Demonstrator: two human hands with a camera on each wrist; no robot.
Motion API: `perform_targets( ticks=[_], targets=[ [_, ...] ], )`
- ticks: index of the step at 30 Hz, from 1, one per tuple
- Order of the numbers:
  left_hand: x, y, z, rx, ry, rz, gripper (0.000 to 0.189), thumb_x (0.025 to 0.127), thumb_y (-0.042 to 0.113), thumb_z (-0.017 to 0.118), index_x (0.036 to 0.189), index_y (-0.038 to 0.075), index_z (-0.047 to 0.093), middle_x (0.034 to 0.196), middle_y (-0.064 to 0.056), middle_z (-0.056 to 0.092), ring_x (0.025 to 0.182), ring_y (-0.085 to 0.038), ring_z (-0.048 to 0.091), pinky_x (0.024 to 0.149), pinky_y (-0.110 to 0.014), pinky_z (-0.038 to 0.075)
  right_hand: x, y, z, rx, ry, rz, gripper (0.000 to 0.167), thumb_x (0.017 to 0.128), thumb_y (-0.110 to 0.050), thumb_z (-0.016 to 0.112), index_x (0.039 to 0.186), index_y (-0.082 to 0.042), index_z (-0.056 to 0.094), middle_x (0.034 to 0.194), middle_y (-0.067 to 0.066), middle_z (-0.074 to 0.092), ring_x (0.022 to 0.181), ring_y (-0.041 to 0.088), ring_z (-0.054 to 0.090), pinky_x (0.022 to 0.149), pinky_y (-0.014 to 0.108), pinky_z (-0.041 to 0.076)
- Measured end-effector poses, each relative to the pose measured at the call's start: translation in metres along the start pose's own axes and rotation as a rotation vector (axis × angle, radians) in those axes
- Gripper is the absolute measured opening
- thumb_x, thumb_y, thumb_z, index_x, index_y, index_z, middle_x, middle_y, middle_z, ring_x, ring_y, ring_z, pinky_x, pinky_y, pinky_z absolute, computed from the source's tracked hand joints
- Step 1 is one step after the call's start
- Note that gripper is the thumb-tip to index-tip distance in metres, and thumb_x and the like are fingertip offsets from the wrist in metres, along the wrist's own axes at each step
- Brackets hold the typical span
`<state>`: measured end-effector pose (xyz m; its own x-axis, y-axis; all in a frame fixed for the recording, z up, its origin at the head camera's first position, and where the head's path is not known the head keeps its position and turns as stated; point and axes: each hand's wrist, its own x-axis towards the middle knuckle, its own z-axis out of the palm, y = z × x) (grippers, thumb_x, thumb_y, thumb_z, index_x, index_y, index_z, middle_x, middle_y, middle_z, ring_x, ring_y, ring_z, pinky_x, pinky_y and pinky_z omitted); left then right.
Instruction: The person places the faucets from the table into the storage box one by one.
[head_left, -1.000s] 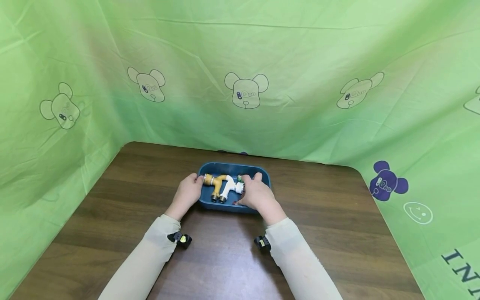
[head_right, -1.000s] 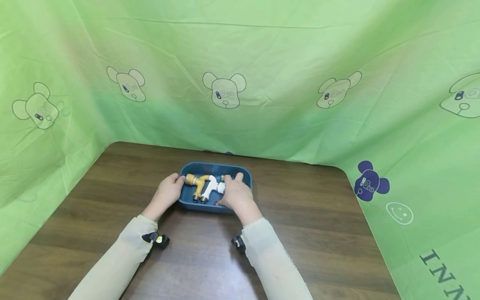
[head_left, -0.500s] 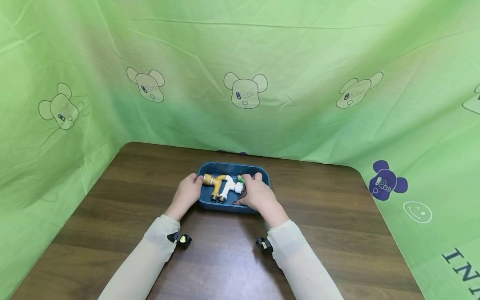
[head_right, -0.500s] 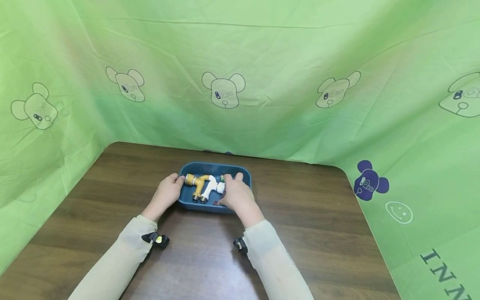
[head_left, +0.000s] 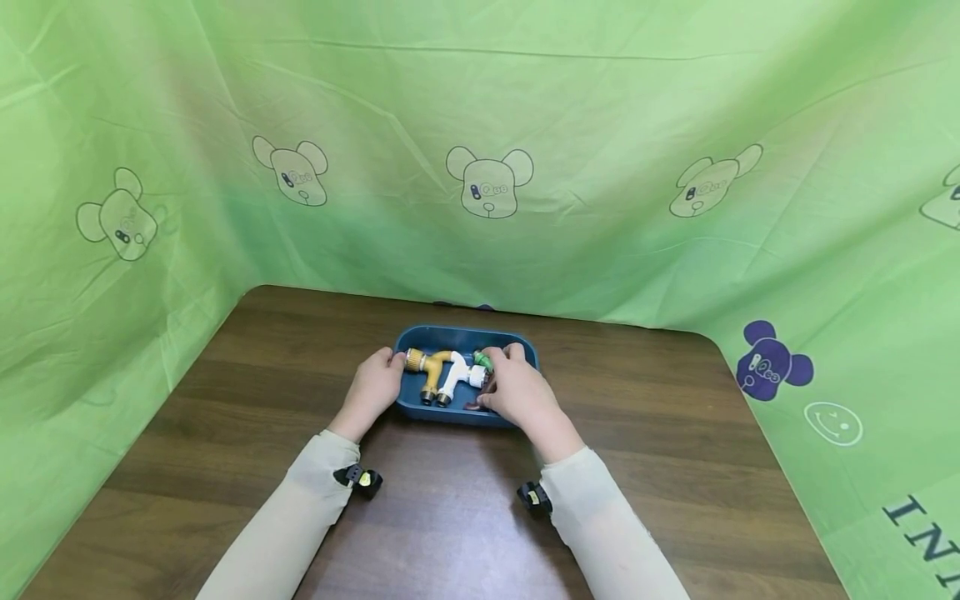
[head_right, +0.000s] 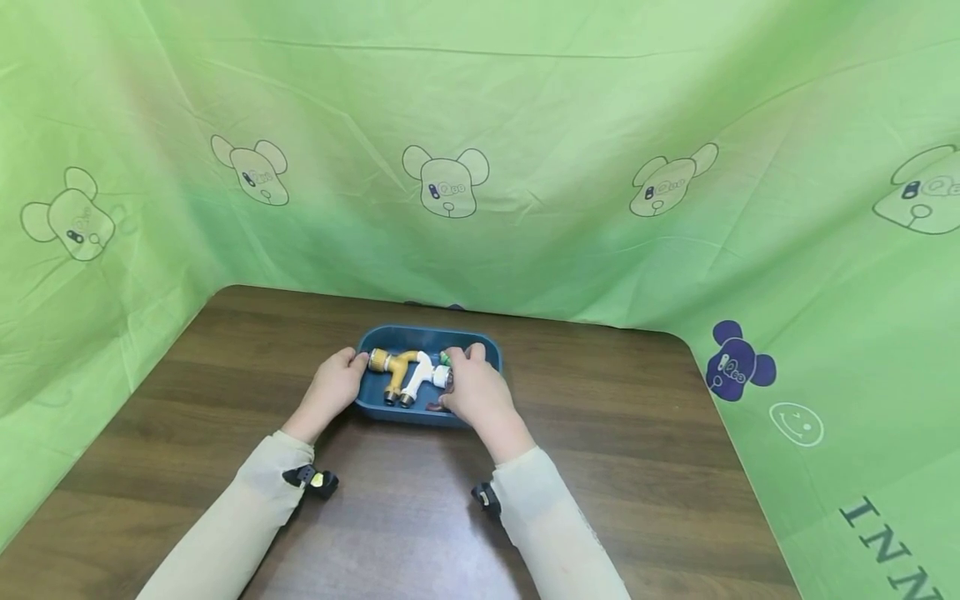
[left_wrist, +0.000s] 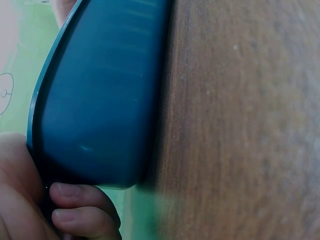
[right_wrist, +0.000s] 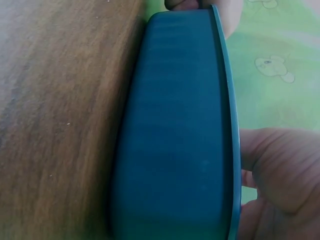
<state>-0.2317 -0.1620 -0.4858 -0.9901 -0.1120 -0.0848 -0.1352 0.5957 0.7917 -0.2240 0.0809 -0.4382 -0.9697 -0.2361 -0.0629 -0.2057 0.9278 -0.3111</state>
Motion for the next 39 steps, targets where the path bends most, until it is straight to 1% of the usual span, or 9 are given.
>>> perform_targets(
  ticks=[4, 9, 11, 15, 22, 28, 32, 39],
  targets=[
    [0.0, 0.0, 0.0, -0.003, 0.003, 0.003, 0.034, 0.11, 0.034, 0.043, 0.09, 0.008, 0.053, 0.076, -0.007, 0.044, 0.068, -0.024, 0.047, 0.059, -0.033, 0.036, -0.002, 0.002, 0.0, 0.003, 0.013, -0.021, 0.073, 0.088, -0.03, 0.083, 0.151, -0.019, 0.048, 0.147, 0.021, 0.04, 0.09, 0.027, 0.065, 0.077, 0.044, 0.056],
    [0.0, -0.001, 0.001, 0.0, 0.031, 0.033, 0.034, 0.109, 0.033, 0.045, 0.086, 0.009, 0.052, 0.074, -0.006, 0.043, 0.07, -0.025, 0.048, 0.06, -0.033, 0.036, -0.008, 0.005, -0.002, 0.025, 0.044, -0.068, 0.07, 0.088, -0.028, 0.083, 0.15, -0.02, 0.05, 0.144, 0.019, 0.043, 0.089, 0.026, 0.064, 0.076, 0.044, 0.055],
    [0.0, -0.002, 0.001, -0.001, 0.036, 0.04, 0.034, 0.109, 0.033, 0.045, 0.086, 0.009, 0.052, 0.074, -0.006, 0.043, 0.071, -0.025, 0.048, 0.06, -0.034, 0.036, -0.01, 0.006, -0.003, 0.025, 0.062, -0.083, 0.069, 0.088, -0.028, 0.083, 0.149, -0.019, 0.051, 0.143, 0.018, 0.044, 0.091, 0.028, 0.064, 0.078, 0.045, 0.055],
    [-0.001, -0.001, 0.001, -0.006, 0.031, 0.032, 0.034, 0.109, 0.034, 0.044, 0.086, 0.009, 0.052, 0.074, -0.006, 0.043, 0.07, -0.025, 0.048, 0.06, -0.034, 0.036, -0.012, 0.01, -0.003, 0.018, 0.09, -0.108, 0.067, 0.088, -0.029, 0.082, 0.147, -0.017, 0.052, 0.141, 0.017, 0.046, 0.096, 0.029, 0.064, 0.081, 0.046, 0.054],
    [0.0, -0.002, 0.002, 0.002, 0.032, 0.031, 0.034, 0.109, 0.033, 0.044, 0.088, 0.008, 0.052, 0.075, -0.006, 0.043, 0.07, -0.025, 0.048, 0.06, -0.033, 0.036, -0.014, 0.015, -0.002, 0.011, 0.144, -0.168, 0.063, 0.089, -0.032, 0.081, 0.144, -0.016, 0.055, 0.138, 0.014, 0.05, 0.09, 0.028, 0.063, 0.081, 0.046, 0.055],
    [0.0, -0.002, 0.002, -0.01, 0.021, 0.027, 0.035, 0.11, 0.034, 0.043, 0.089, 0.008, 0.053, 0.075, -0.006, 0.043, 0.069, -0.024, 0.048, 0.06, -0.033, 0.037, -0.019, 0.019, -0.002, 0.011, 0.198, -0.227, 0.059, 0.089, -0.034, 0.08, 0.141, -0.015, 0.059, 0.134, 0.011, 0.055, 0.095, 0.03, 0.066, 0.084, 0.047, 0.055],
    [0.0, -0.002, 0.002, -0.012, 0.021, 0.026, 0.035, 0.11, 0.035, 0.043, 0.088, 0.009, 0.052, 0.074, -0.006, 0.042, 0.069, -0.024, 0.047, 0.06, -0.033, 0.036, -0.023, 0.021, -0.003, 0.016, 0.234, -0.258, 0.057, 0.089, -0.033, 0.081, 0.139, -0.013, 0.061, 0.131, 0.01, 0.057, 0.099, 0.031, 0.067, 0.086, 0.048, 0.054],
    [0.0, -0.003, 0.002, -0.01, 0.015, 0.019, 0.036, 0.11, 0.036, 0.042, 0.09, 0.009, 0.053, 0.076, -0.007, 0.043, 0.071, -0.025, 0.048, 0.06, -0.034, 0.036, -0.03, 0.022, -0.005, 0.038, 0.271, -0.291, 0.054, 0.089, -0.03, 0.081, 0.136, -0.012, 0.063, 0.128, 0.009, 0.058, 0.101, 0.029, 0.065, 0.089, 0.049, 0.053]
  ],
)
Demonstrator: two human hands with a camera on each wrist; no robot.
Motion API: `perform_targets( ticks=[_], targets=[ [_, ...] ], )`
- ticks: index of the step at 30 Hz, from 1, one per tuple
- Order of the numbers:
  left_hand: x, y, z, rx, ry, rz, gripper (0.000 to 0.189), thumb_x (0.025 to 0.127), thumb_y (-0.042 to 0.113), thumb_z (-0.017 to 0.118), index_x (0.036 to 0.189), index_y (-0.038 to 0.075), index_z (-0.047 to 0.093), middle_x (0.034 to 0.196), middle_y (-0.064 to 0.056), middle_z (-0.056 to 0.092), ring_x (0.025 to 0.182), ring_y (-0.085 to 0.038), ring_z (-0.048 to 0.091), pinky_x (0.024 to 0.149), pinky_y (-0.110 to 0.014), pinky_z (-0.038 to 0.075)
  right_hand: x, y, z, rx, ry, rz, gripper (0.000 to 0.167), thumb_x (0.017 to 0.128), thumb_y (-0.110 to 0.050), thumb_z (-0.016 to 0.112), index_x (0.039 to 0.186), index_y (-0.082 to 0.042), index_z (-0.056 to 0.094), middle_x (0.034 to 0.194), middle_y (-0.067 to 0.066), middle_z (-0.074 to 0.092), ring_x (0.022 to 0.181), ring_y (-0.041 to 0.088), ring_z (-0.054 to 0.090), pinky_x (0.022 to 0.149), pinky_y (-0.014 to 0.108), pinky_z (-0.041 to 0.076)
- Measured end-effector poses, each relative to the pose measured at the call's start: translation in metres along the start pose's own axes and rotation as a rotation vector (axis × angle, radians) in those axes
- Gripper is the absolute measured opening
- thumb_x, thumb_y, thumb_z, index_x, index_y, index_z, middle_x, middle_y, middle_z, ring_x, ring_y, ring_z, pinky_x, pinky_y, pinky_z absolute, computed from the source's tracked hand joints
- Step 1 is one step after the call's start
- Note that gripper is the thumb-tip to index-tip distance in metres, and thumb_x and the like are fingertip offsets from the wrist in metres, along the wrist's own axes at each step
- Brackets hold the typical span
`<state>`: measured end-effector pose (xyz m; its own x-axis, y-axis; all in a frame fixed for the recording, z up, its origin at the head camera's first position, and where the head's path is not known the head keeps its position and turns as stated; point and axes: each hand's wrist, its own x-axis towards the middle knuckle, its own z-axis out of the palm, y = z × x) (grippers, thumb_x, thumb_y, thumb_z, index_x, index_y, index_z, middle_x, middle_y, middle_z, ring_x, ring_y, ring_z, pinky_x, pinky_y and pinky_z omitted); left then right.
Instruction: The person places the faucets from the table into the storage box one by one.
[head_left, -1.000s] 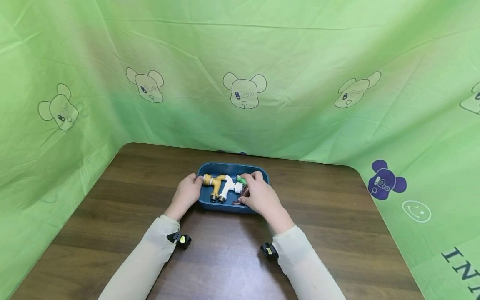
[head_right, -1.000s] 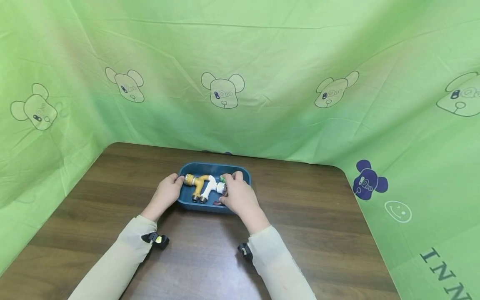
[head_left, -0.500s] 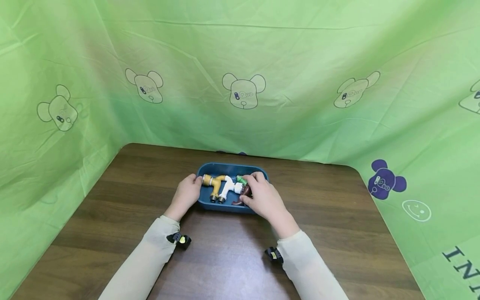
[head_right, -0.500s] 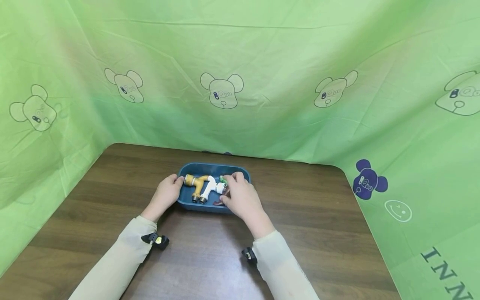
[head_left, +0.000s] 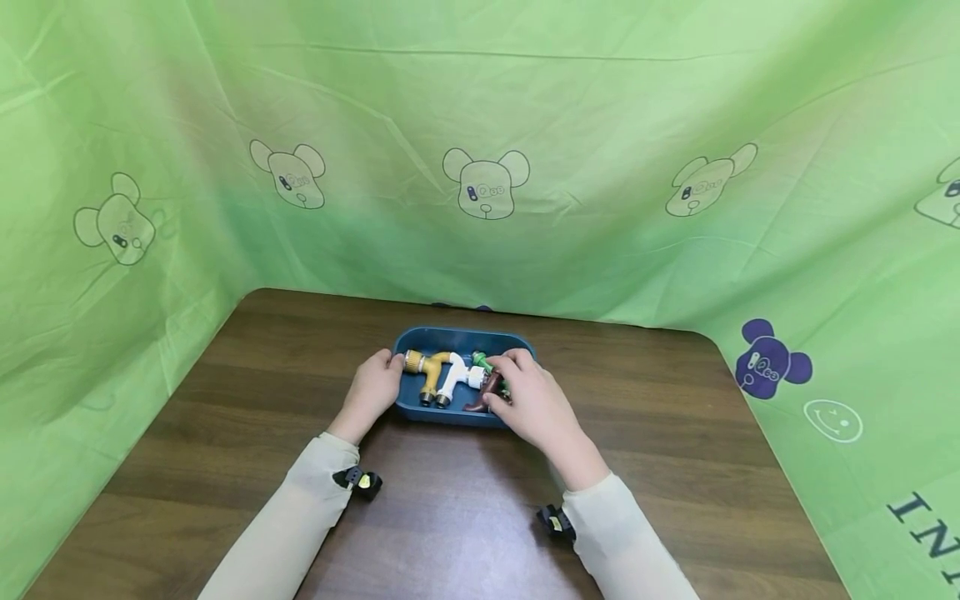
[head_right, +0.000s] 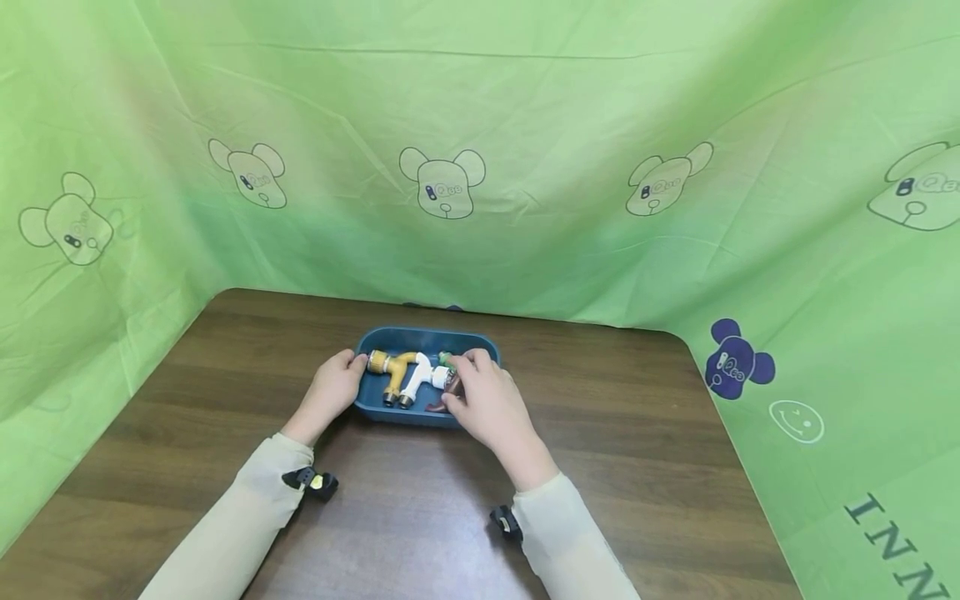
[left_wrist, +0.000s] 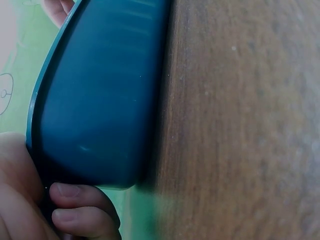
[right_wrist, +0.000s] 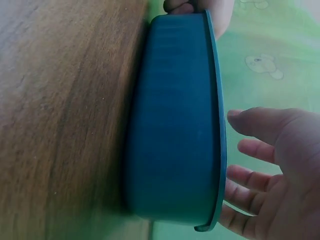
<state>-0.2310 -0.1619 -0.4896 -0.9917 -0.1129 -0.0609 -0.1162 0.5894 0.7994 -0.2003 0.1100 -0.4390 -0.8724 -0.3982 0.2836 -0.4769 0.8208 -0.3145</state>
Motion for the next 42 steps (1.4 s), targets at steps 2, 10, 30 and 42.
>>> perform_targets(
  ticks=[2, 10, 30, 42],
  targets=[
    [0.0, 0.0, 0.0, 0.001, 0.006, 0.007, 0.035, 0.11, 0.036, 0.043, 0.089, 0.009, 0.053, 0.076, -0.007, 0.043, 0.071, -0.025, 0.048, 0.06, -0.034, 0.036, -0.002, 0.001, -0.001, 0.004, 0.005, -0.004, 0.053, 0.089, -0.029, 0.08, 0.136, -0.013, 0.063, 0.128, 0.008, 0.058, 0.103, 0.028, 0.065, 0.092, 0.049, 0.052],
    [0.0, 0.0, 0.001, 0.004, 0.005, 0.016, 0.034, 0.11, 0.035, 0.043, 0.09, 0.008, 0.052, 0.075, -0.006, 0.041, 0.071, -0.024, 0.047, 0.06, -0.033, 0.035, -0.013, 0.004, -0.004, 0.009, 0.016, -0.009, 0.049, 0.092, -0.029, 0.076, 0.136, -0.015, 0.063, 0.128, 0.006, 0.057, 0.11, 0.027, 0.064, 0.104, 0.052, 0.046],
    [-0.002, 0.002, 0.0, 0.002, -0.007, -0.012, 0.035, 0.11, 0.034, 0.042, 0.089, 0.008, 0.051, 0.075, -0.007, 0.041, 0.066, -0.024, 0.044, 0.059, -0.033, 0.035, -0.037, 0.011, -0.02, -0.005, 0.083, -0.031, 0.046, 0.094, -0.029, 0.073, 0.135, -0.011, 0.062, 0.13, 0.009, 0.058, 0.118, 0.028, 0.06, 0.107, 0.053, 0.043],
    [-0.004, 0.004, 0.0, 0.005, -0.009, -0.018, 0.035, 0.11, 0.036, 0.043, 0.092, 0.008, 0.053, 0.077, -0.007, 0.043, 0.07, -0.025, 0.048, 0.061, -0.033, 0.036, -0.049, 0.017, -0.028, 0.0, 0.116, -0.034, 0.047, 0.094, -0.029, 0.073, 0.136, -0.011, 0.061, 0.13, 0.01, 0.058, 0.116, 0.028, 0.06, 0.104, 0.054, 0.044]
  ],
)
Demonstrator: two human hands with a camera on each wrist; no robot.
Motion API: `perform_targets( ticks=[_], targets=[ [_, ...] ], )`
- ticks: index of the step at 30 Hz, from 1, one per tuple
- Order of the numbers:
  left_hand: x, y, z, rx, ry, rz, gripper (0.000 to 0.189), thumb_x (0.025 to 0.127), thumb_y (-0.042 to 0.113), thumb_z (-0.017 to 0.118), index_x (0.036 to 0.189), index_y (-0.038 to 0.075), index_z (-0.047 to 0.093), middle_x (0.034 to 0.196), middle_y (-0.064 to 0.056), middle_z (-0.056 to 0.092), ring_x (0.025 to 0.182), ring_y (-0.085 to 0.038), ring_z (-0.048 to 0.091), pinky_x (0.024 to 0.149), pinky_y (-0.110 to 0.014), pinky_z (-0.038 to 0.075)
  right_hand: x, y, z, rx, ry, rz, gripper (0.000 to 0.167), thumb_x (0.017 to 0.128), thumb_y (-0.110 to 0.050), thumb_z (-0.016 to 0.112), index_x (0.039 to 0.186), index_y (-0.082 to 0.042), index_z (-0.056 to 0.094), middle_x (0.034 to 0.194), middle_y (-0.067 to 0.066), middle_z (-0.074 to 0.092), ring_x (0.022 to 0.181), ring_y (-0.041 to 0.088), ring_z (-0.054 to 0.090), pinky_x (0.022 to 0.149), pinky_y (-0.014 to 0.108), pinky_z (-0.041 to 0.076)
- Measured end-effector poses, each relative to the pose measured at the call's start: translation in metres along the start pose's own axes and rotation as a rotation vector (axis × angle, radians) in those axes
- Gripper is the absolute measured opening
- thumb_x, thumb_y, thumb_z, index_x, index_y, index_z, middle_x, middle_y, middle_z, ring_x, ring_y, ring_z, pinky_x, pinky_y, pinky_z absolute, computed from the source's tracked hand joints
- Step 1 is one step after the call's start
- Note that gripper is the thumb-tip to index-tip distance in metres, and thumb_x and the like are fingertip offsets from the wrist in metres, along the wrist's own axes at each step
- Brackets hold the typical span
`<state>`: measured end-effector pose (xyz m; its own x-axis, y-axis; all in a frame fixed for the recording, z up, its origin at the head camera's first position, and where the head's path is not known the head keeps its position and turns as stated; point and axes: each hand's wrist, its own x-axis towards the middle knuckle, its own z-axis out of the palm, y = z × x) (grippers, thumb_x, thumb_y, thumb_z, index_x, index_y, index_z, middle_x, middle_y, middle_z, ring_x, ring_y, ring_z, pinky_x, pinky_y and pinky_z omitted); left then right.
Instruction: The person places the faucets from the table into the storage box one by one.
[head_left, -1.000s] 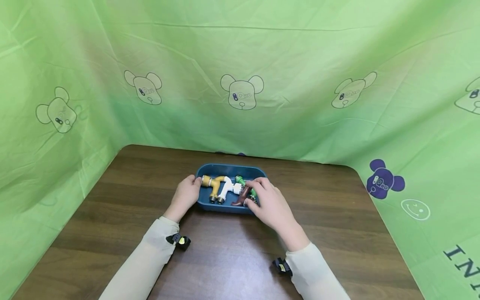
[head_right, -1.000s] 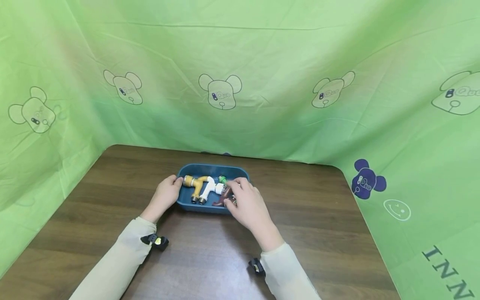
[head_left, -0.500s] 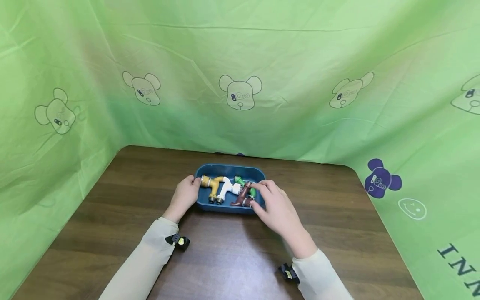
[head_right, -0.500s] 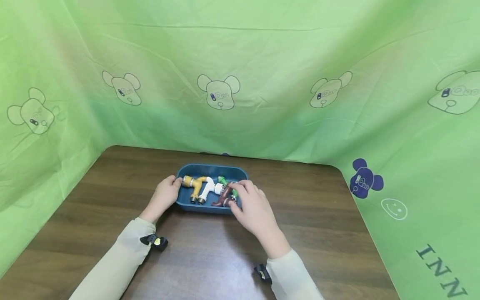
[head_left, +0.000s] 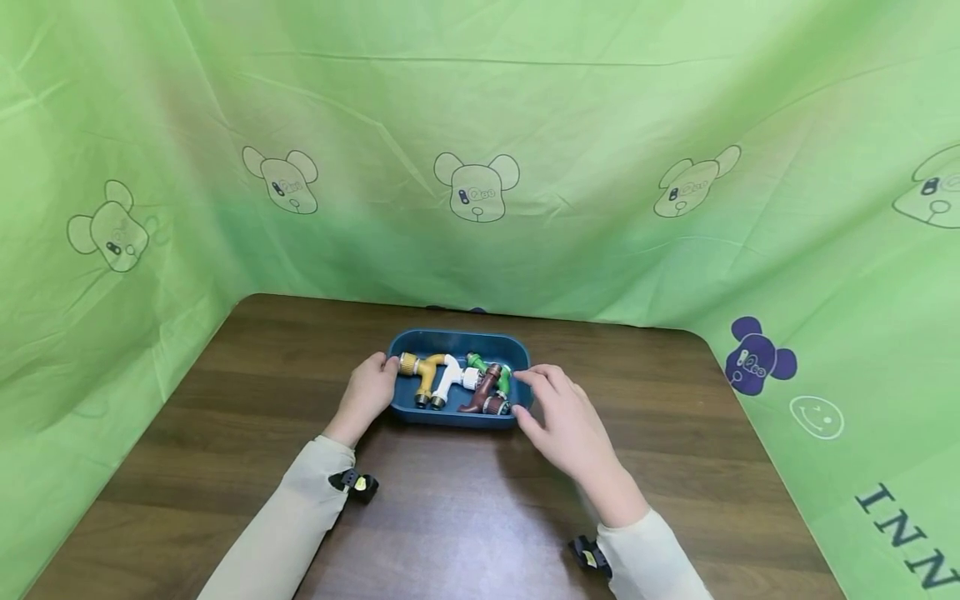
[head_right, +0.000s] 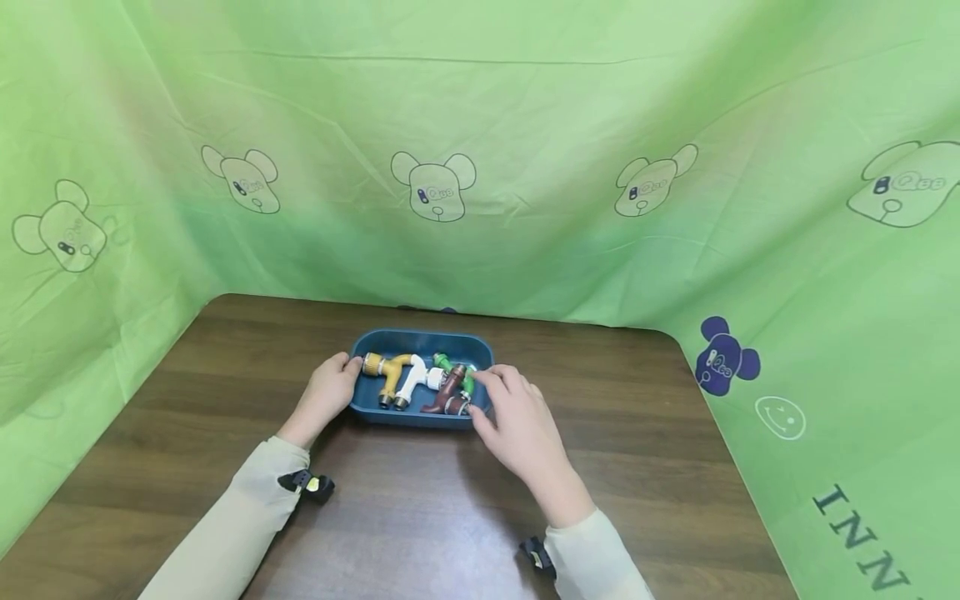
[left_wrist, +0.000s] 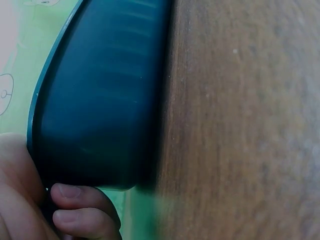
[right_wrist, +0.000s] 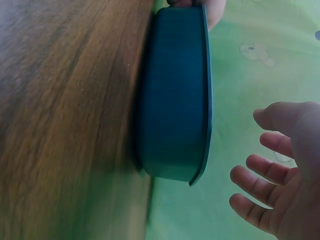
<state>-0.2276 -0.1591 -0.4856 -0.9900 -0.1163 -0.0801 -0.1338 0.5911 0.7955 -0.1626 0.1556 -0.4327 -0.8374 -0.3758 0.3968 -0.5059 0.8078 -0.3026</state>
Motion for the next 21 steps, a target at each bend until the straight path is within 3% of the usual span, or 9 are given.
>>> perform_targets(
  ticks=[11, 21],
  targets=[
    [0.004, 0.001, 0.002, 0.017, -0.004, 0.024, 0.035, 0.11, 0.036, 0.042, 0.093, 0.008, 0.054, 0.078, -0.008, 0.044, 0.072, -0.025, 0.048, 0.061, -0.034, 0.036, -0.011, 0.011, -0.004, -0.014, 0.032, 0.002, 0.047, 0.092, -0.027, 0.074, 0.135, -0.011, 0.062, 0.128, 0.01, 0.059, 0.115, 0.03, 0.061, 0.102, 0.054, 0.045],
    [0.006, -0.005, -0.011, 0.047, -0.03, 0.024, 0.051, 0.11, 0.049, 0.034, 0.101, 0.005, 0.059, 0.085, -0.013, 0.053, 0.08, -0.029, 0.052, 0.068, -0.037, 0.04, -0.011, 0.02, -0.005, -0.018, 0.038, 0.002, 0.045, 0.092, -0.026, 0.074, 0.134, -0.011, 0.062, 0.127, 0.009, 0.06, 0.115, 0.029, 0.061, 0.102, 0.055, 0.045]
  ],
)
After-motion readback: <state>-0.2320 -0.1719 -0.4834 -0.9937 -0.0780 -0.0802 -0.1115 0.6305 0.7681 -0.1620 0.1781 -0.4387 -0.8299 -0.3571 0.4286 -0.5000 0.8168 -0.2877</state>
